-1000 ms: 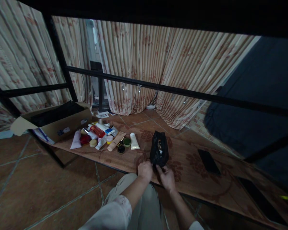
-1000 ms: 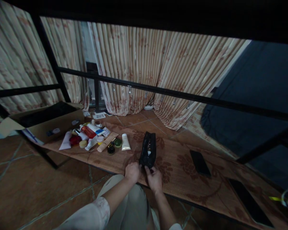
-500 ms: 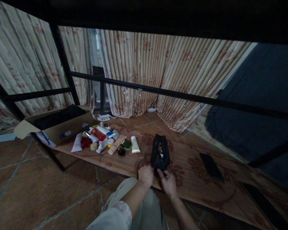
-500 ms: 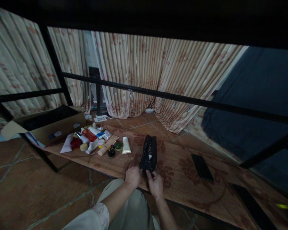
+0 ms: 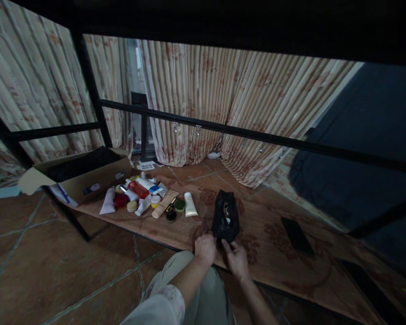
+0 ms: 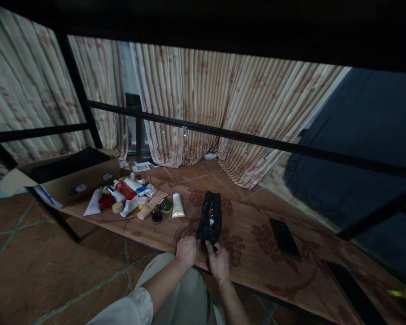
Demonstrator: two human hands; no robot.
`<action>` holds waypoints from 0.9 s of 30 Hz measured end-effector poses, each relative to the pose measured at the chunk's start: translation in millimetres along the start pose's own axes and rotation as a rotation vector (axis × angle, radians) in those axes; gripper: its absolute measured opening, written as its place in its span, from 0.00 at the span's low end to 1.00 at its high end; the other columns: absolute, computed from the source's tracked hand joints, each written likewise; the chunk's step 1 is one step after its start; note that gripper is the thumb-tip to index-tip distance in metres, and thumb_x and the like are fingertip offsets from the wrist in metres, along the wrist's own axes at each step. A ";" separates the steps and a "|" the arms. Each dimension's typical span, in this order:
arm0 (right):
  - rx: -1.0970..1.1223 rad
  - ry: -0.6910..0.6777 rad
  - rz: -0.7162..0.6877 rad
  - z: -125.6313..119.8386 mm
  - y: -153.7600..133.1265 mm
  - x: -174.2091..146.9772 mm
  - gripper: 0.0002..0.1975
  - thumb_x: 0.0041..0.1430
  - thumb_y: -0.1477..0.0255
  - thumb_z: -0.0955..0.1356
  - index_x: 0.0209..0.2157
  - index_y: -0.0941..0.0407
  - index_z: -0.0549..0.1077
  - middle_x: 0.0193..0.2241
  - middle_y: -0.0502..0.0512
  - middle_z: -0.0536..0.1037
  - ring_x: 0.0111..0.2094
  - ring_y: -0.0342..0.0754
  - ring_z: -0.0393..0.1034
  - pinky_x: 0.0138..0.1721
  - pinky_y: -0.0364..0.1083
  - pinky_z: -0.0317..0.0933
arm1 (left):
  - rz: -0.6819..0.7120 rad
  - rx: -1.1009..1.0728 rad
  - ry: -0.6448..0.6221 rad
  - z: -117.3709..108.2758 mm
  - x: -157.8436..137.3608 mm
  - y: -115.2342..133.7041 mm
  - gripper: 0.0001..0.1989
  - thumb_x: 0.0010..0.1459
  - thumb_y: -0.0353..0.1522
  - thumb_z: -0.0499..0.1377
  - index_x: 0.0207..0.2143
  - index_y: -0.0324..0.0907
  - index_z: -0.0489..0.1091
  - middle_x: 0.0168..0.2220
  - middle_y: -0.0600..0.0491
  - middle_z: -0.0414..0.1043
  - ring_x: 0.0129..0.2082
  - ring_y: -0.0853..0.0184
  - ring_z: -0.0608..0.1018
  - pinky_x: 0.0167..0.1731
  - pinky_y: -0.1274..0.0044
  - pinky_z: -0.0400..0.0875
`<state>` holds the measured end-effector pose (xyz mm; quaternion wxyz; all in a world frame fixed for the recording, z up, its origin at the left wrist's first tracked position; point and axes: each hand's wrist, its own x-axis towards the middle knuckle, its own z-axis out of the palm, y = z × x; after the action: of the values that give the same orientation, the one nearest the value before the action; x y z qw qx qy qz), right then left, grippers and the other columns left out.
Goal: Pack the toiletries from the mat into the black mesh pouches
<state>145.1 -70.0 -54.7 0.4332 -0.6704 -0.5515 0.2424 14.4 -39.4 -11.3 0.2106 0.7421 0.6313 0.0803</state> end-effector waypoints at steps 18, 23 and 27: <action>0.001 0.012 -0.007 -0.3 0.5 -0.1 0.25 0.53 0.51 0.62 0.33 0.58 0.78 0.35 0.59 0.79 0.37 0.53 0.71 0.40 0.46 0.61 | 0.015 -0.016 0.013 0.6 -1.3 0.5 0.15 0.61 0.34 0.47 0.45 0.38 0.67 0.38 0.44 0.74 0.42 0.62 0.76 0.40 0.75 0.69; -0.001 0.027 0.011 -0.9 -1.2 -1.8 0.27 0.52 0.50 0.62 0.31 0.59 0.78 0.32 0.60 0.79 0.35 0.53 0.71 0.38 0.46 0.61 | 0.007 -0.005 -0.006 1.0 -1.0 0.8 0.15 0.61 0.34 0.47 0.45 0.38 0.67 0.38 0.44 0.74 0.42 0.62 0.76 0.39 0.74 0.69; -0.012 0.026 0.033 -1.2 -1.2 -2.7 0.28 0.52 0.50 0.62 0.32 0.60 0.78 0.25 0.58 0.78 0.29 0.52 0.71 0.33 0.44 0.61 | 0.005 -0.015 -0.003 1.3 -1.1 0.2 0.15 0.61 0.34 0.47 0.45 0.38 0.67 0.38 0.44 0.74 0.42 0.61 0.76 0.40 0.74 0.69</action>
<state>144.6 -72.9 -53.5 0.4324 -0.6850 -0.5361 0.2375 14.9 -40.8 -12.2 0.2167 0.7423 0.6284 0.0845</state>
